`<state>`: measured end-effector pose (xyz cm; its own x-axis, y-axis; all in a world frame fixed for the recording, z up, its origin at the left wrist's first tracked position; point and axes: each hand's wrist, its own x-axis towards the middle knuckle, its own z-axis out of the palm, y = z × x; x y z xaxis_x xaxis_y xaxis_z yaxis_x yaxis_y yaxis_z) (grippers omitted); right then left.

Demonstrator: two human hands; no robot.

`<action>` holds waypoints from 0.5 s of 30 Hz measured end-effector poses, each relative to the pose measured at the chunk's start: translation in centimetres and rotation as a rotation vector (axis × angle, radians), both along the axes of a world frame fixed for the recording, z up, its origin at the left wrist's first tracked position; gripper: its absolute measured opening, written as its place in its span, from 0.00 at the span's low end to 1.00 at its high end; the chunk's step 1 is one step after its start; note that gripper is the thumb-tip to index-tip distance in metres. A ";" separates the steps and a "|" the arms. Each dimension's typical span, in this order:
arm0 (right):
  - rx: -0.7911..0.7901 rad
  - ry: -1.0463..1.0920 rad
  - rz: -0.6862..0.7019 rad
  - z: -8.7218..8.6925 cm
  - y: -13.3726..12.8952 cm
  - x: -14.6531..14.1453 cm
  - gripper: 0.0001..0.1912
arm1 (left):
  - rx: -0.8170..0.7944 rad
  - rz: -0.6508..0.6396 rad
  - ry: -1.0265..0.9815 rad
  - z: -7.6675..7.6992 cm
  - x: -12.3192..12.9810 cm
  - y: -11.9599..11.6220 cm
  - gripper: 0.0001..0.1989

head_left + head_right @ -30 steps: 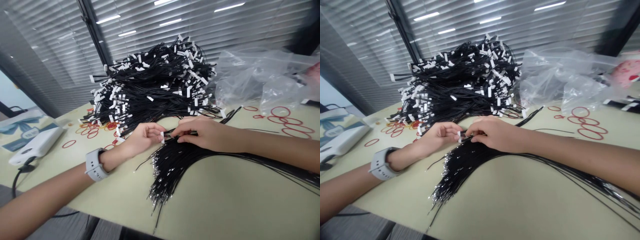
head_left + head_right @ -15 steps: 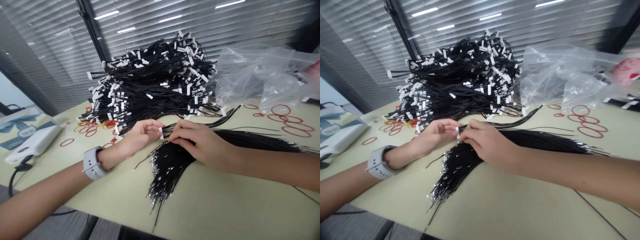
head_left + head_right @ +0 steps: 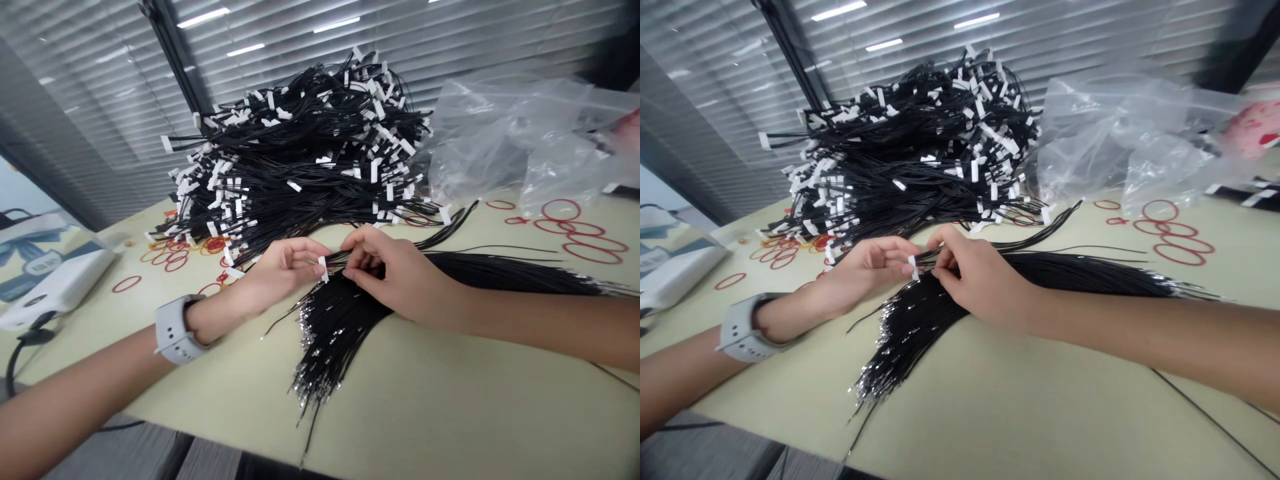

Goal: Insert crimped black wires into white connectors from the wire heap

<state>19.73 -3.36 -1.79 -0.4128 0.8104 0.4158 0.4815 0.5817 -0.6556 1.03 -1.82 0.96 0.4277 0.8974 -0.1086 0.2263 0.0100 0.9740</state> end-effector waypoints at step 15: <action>0.000 0.046 0.051 -0.1 0.1 -0.1 0.15 | 0.012 0.010 0.006 -0.2 0.0 -0.1 0.08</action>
<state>19.65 -3.24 -1.92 -0.4341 0.7888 0.4352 0.4202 0.6046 -0.6766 1.06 -1.89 0.81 0.4183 0.9027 -0.1005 0.2322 0.0006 0.9727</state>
